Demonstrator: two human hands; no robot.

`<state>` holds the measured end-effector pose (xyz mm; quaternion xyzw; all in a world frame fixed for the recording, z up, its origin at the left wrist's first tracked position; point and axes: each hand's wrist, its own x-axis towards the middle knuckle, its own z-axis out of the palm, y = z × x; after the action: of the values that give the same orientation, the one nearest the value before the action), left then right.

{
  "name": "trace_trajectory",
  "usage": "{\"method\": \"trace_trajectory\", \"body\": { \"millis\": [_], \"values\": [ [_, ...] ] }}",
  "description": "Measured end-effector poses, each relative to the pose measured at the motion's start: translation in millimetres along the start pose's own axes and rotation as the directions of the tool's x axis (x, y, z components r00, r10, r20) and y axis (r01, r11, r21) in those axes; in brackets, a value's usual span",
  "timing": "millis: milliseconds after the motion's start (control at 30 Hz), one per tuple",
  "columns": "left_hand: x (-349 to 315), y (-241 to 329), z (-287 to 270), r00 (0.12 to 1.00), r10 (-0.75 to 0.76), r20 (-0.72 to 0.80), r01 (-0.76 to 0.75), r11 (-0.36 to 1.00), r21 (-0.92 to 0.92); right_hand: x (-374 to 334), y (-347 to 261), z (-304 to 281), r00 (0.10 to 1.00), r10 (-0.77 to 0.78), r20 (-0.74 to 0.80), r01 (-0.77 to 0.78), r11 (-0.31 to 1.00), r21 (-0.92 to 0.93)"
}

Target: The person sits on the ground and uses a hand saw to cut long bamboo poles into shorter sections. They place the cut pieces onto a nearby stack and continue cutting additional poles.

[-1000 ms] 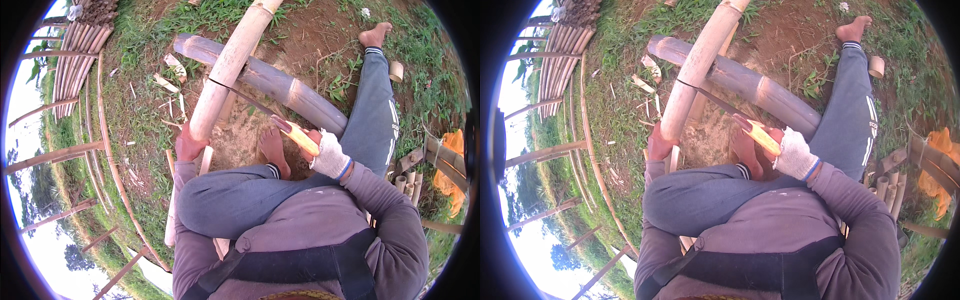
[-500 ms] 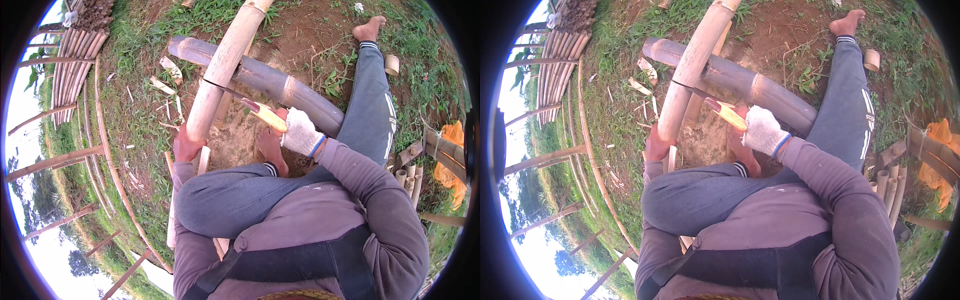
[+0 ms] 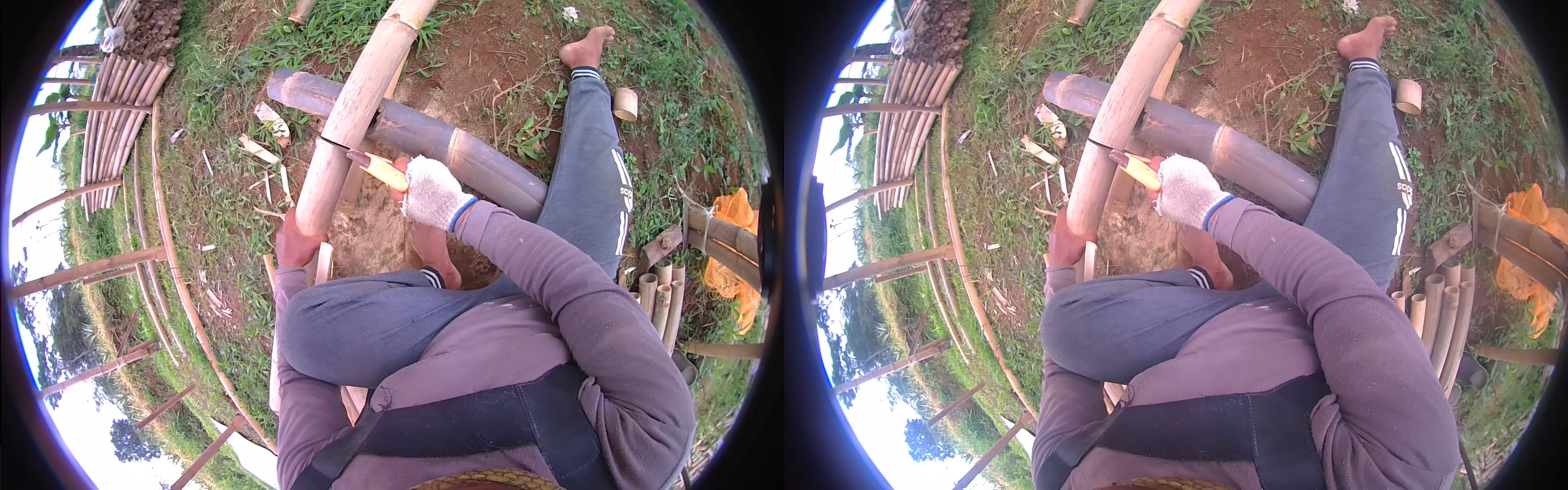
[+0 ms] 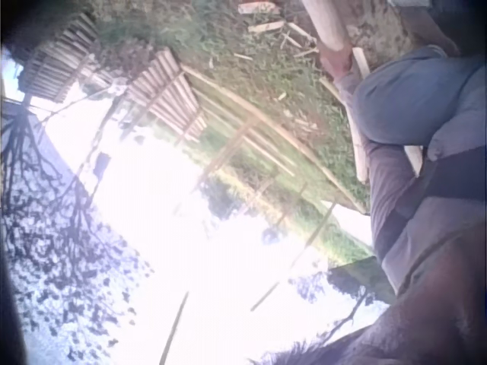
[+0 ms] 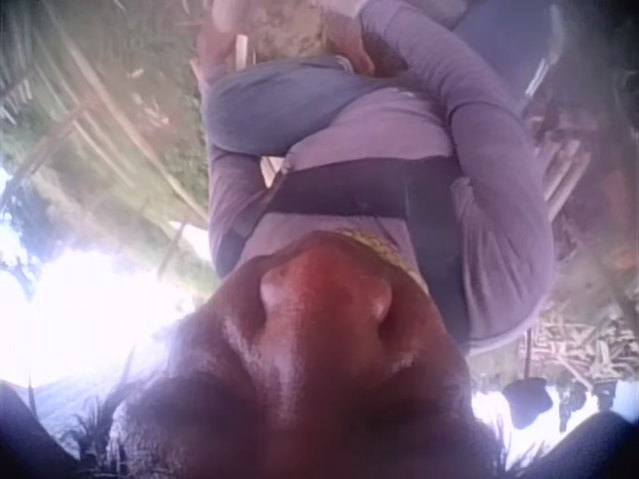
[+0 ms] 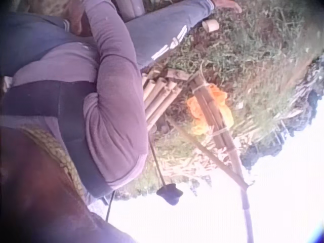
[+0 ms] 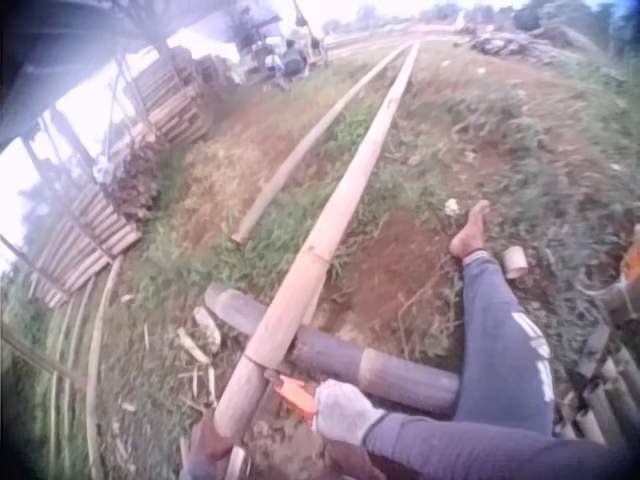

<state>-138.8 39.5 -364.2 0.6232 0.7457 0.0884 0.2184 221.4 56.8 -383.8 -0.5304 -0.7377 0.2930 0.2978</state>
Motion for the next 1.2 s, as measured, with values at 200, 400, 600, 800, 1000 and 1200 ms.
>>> {"method": "trace_trajectory", "body": {
  "millis": [200, 400, 600, 800, 1000, 1200],
  "values": [
    [-6.4, -21.2, 3.3, 1.000, -0.011, -0.026, 0.011, 1.000, 0.010, -92.6, 24.5, -36.5, 0.997, -0.035, 0.072, 0.034, 0.999, 0.012],
    [-4.6, 15.8, -7.5, 1.000, -0.005, -0.006, 0.005, 1.000, 0.013, 8.0, 14.3, 11.5, 0.999, 0.022, -0.033, -0.021, 0.999, 0.029],
    [-9.3, -8.6, -13.0, 0.995, -0.036, -0.096, 0.038, 0.999, 0.014, -77.5, 29.2, -37.8, 0.987, -0.161, 0.016, 0.162, 0.985, -0.057],
    [-4.4, -12.9, -27.6, 0.971, -0.062, -0.233, 0.074, 0.996, 0.042, -115.2, 11.5, -157.7, 0.967, -0.255, 0.015, 0.255, 0.962, -0.102],
    [-56.4, 0.7, -72.5, 0.885, -0.061, -0.461, 0.117, 0.989, 0.094, -67.6, 108.3, -124.4, 0.941, -0.138, -0.310, 0.045, 0.956, -0.289],
    [-124.5, 32.2, -94.8, 0.710, 0.085, -0.699, 0.078, 0.977, 0.198, -48.0, 173.8, -122.9, 0.972, 0.230, 0.051, -0.165, 0.820, -0.548]
  ]
}}
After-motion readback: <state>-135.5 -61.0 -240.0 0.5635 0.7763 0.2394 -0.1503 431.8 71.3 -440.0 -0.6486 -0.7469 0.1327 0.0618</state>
